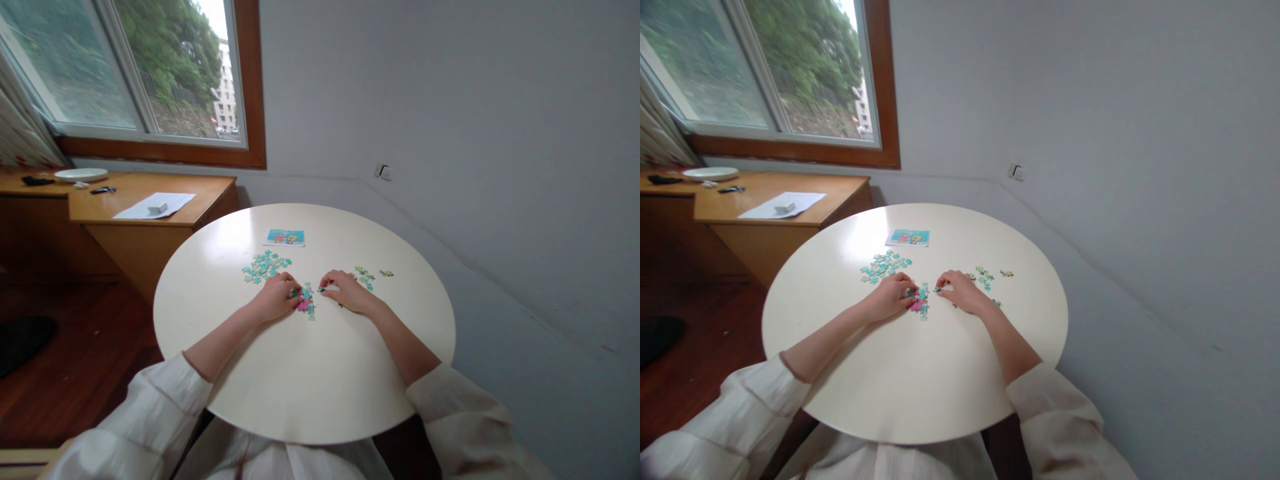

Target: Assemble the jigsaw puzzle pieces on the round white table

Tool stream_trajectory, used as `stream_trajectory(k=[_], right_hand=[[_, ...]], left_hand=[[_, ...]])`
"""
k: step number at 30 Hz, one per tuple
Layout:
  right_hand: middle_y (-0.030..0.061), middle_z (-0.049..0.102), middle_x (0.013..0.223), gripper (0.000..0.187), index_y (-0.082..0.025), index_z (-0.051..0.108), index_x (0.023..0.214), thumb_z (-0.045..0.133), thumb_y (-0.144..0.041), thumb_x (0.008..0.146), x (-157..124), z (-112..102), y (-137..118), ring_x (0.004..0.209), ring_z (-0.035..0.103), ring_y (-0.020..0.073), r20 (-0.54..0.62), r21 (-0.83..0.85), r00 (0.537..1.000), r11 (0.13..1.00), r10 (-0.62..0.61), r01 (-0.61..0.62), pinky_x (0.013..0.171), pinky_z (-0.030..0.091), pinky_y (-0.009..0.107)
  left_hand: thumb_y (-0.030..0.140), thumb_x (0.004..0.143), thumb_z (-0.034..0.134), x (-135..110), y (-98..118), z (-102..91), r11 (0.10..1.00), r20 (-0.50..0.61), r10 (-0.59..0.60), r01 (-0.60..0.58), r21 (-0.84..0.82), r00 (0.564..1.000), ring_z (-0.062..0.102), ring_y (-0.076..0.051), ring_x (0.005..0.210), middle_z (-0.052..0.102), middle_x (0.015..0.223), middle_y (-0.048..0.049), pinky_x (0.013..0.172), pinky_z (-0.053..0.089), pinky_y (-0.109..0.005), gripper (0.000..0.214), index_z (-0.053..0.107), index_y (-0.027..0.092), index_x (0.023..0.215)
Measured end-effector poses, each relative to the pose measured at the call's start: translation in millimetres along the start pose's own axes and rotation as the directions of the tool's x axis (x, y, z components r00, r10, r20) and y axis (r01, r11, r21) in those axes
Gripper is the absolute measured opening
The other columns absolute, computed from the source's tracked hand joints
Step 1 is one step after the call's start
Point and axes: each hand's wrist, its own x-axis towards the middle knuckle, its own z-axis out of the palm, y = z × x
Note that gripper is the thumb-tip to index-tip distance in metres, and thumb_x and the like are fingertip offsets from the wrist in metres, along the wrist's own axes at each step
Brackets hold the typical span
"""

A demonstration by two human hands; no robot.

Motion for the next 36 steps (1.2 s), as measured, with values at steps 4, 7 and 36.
stream_trajectory(k=[4, 7, 36], right_hand=[[0.0018, 0.062, 0.080, 0.009, -0.017, 0.062, 0.078, 0.059, -0.017, 0.069, -1, -1, -2, 0.080, 0.054, 0.0145, -0.005, 0.097, 1.000, 0.995, 0.002, -0.002, 0.076, 0.037, 0.028], [0.0012, 0.062, 0.075, 0.006, -0.016, 0.061, 0.074, 0.058, -0.016, 0.069, -2, -2, -4, 0.073, 0.055, 0.0125, -0.002, 0.182, 1.000, 0.983, -0.002, 0.003, 0.071, 0.039, 0.025], [0.0018, 0.060, 0.067, 0.011, -0.013, 0.060, 0.070, 0.058, -0.022, 0.065, -1, 6, -29, 0.063, 0.052, 0.0109, 0.038, 0.523, 0.999, 0.851, 0.026, -0.042, 0.062, 0.041, 0.024]], left_hand=[[0.031, 0.075, 0.053, 0, 0, 0.3, 1.000, 0.000, -0.004, 0.004, -0.003, 1.000, 0.053, -0.021, 0.089, 0.058, 0.096, -0.0080, 0.084, 0.042, -0.033, 0.026, 0.065, 0.019, 0.095], [0.031, 0.074, 0.054, 0, 0, 0.0, 1.000, -0.012, -0.007, 0.007, -0.011, 1.000, 0.053, -0.021, 0.089, 0.058, 0.096, -0.0081, 0.084, 0.042, -0.035, 0.025, 0.066, 0.019, 0.093], [0.012, 0.070, 0.051, -1, 14, -0.9, 0.956, -0.079, 0.063, -0.083, -0.280, 0.995, 0.054, -0.014, 0.079, 0.057, 0.083, -0.0037, 0.076, 0.043, -0.026, 0.014, 0.065, 0.017, 0.071]])
